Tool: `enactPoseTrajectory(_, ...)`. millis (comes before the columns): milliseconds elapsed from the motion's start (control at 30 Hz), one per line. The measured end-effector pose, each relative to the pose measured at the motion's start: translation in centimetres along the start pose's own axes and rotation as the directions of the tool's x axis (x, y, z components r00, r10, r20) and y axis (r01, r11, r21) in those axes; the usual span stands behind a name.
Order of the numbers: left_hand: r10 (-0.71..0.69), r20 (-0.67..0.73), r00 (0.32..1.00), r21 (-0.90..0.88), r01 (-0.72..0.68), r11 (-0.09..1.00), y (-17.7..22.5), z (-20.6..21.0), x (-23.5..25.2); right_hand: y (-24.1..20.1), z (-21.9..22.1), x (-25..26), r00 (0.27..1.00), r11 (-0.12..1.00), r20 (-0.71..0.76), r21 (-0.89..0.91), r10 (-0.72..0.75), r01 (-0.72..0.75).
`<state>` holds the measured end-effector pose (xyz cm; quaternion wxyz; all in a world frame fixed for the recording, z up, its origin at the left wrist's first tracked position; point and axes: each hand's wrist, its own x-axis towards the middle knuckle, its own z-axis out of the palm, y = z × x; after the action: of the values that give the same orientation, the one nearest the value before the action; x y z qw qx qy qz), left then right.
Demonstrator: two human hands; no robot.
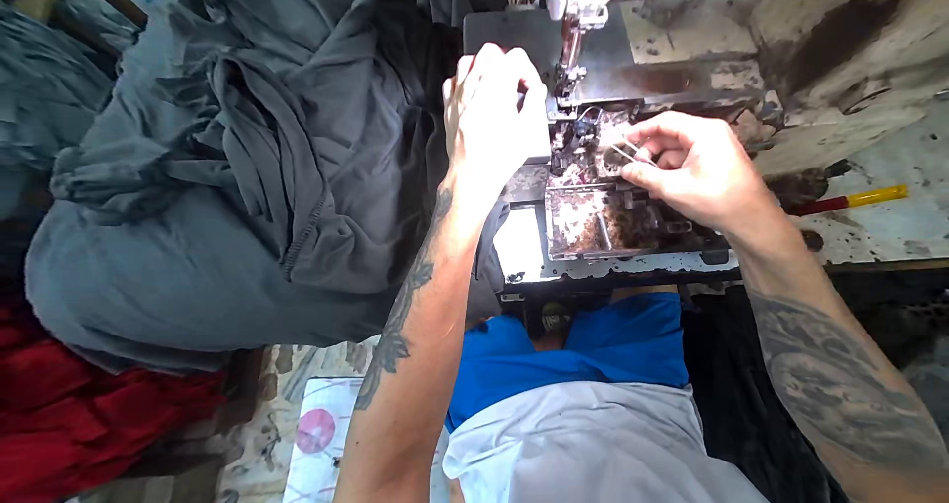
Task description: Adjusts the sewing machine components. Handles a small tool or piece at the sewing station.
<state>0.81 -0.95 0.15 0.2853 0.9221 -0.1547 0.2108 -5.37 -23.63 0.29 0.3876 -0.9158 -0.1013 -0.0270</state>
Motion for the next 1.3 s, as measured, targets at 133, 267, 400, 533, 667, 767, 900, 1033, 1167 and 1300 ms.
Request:
enactPoseTrajectory(133, -0.004, 0.032, 0.999, 0.021, 0.003, 1.0, 0.1, -0.1, 0.0, -0.5, 1.6, 0.0, 0.988, 0.973, -0.127, -0.224, -0.083, 0.053)
enactPoseTrajectory(267, -0.02, 0.031, 0.999, 0.017, 0.02, 1.0, 0.3, -0.3, 0.0, -0.8, 2.8, 1.0, 0.981, 0.924, -0.164, -0.38, -0.108, 0.038)
enactPoseTrajectory(400, -0.019, 0.046, 0.999, 0.013, 0.019, 1.0, 0.2, -0.3, 0.0, -1.1, 3.7, 1.2, 0.972, 0.928, -0.199, -0.369, -0.128, 0.047)
enactPoseTrajectory(533, -0.007, 0.029, 1.0, 0.007, 0.007, 1.0, 0.1, -0.2, 0.0, 0.1, 5.4, 1.9, 0.92, 0.939, -0.309, -0.314, -0.24, 0.139)
enactPoseTrajectory(667, -0.021, 0.037, 0.999, -0.003, 0.021, 1.0, 0.2, -0.3, 0.0, 0.8, 6.4, 2.4, 0.874, 0.929, -0.371, -0.309, -0.313, 0.201)
enactPoseTrajectory(767, -0.015, 0.033, 0.999, -0.003, 0.015, 1.0, 0.2, -0.3, 0.0, 0.9, 6.3, 2.3, 0.855, 0.912, -0.383, -0.346, -0.35, 0.218)
enactPoseTrajectory(900, -0.003, 0.018, 1.0, -0.003, 0.003, 1.0, 0.0, -0.2, 0.0, 0.8, 4.9, 1.0, 0.895, 0.886, -0.287, -0.417, -0.342, 0.205)
enactPoseTrajectory(1033, -0.007, 0.03, 1.0, -0.005, 0.007, 1.0, 0.1, -0.3, 0.1, 1.0, 3.6, -0.9, 0.902, 0.867, -0.187, -0.406, -0.39, 0.29)
enactPoseTrajectory(1167, 0.262, -0.205, 0.943, -0.044, -0.276, 0.96, 0.5, 0.1, -1.6, 1.0, 2.0, -3.6, 0.891, 0.842, -0.031, -0.345, -0.453, 0.416)
enactPoseTrajectory(1300, 0.581, -0.068, 0.811, 0.09, -0.575, 0.813, 1.3, 0.9, -4.8, 1.8, 0.4, -4.6, 0.864, 0.833, 0.029, -0.248, -0.503, 0.494)
